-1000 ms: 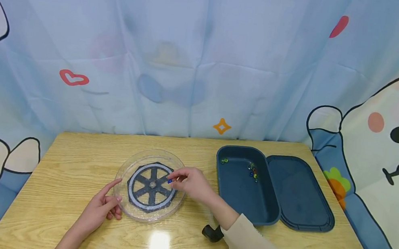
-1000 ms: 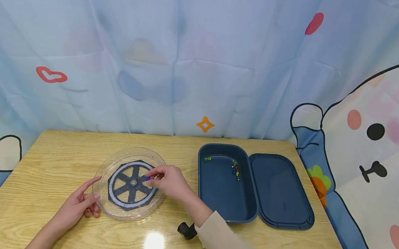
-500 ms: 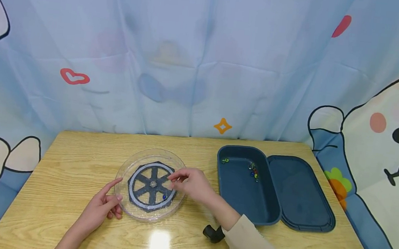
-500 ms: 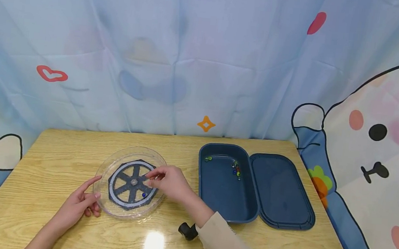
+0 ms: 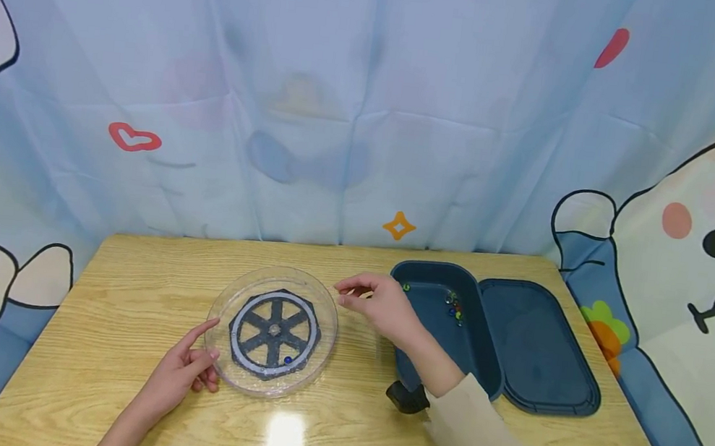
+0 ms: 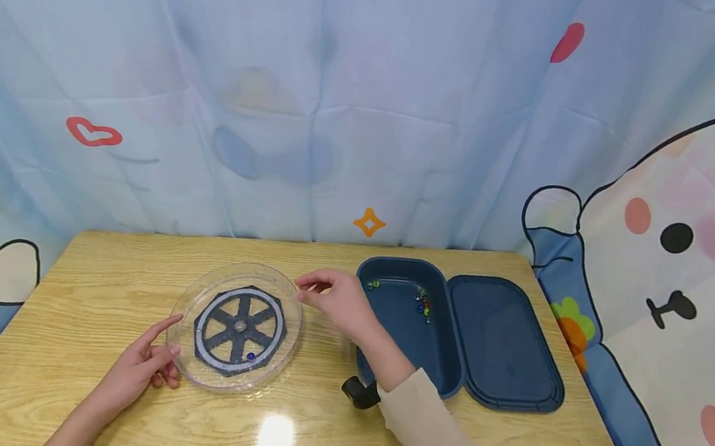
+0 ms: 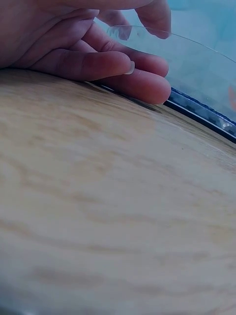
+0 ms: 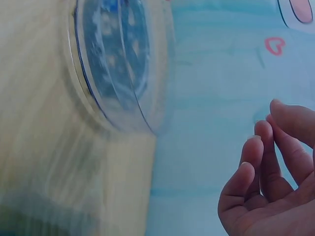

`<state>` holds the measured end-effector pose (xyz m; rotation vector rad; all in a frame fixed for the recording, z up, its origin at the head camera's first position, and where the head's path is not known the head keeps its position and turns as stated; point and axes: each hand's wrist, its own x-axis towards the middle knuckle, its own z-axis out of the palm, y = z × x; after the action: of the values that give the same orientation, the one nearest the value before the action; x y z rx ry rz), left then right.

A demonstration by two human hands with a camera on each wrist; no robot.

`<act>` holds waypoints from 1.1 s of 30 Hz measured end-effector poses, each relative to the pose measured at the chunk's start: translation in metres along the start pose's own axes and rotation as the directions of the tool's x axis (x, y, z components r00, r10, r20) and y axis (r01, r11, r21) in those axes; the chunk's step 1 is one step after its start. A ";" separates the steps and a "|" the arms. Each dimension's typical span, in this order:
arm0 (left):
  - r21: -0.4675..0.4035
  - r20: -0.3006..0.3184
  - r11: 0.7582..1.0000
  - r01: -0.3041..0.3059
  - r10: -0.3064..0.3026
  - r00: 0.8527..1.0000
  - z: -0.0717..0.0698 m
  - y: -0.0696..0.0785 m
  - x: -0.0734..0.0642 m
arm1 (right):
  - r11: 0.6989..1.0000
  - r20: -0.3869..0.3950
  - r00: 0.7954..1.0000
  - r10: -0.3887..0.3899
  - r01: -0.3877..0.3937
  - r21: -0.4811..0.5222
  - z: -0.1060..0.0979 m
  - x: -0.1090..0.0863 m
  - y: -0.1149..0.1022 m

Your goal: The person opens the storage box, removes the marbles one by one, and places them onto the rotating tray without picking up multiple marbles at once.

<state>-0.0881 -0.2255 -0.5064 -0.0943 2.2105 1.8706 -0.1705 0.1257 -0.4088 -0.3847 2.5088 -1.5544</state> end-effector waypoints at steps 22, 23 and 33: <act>0.000 0.016 1.000 -0.017 0.017 1.000 -0.002 -0.002 0.002 | 0.991 -0.195 0.972 0.129 -0.124 0.041 -0.080 0.022 0.077; 0.000 0.017 1.000 -0.019 0.019 1.000 -0.002 -0.002 0.002 | 0.989 -0.194 0.970 0.145 -0.140 0.039 -0.080 0.023 0.082; -0.003 0.017 1.000 -0.022 0.022 1.000 -0.002 -0.003 0.003 | 0.972 -0.168 0.959 0.230 -0.236 -0.019 -0.078 0.035 0.115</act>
<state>-0.0905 -0.2277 -0.5099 -0.0546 2.2068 1.8788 -0.2401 0.2309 -0.4773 0.0384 2.5960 -1.5020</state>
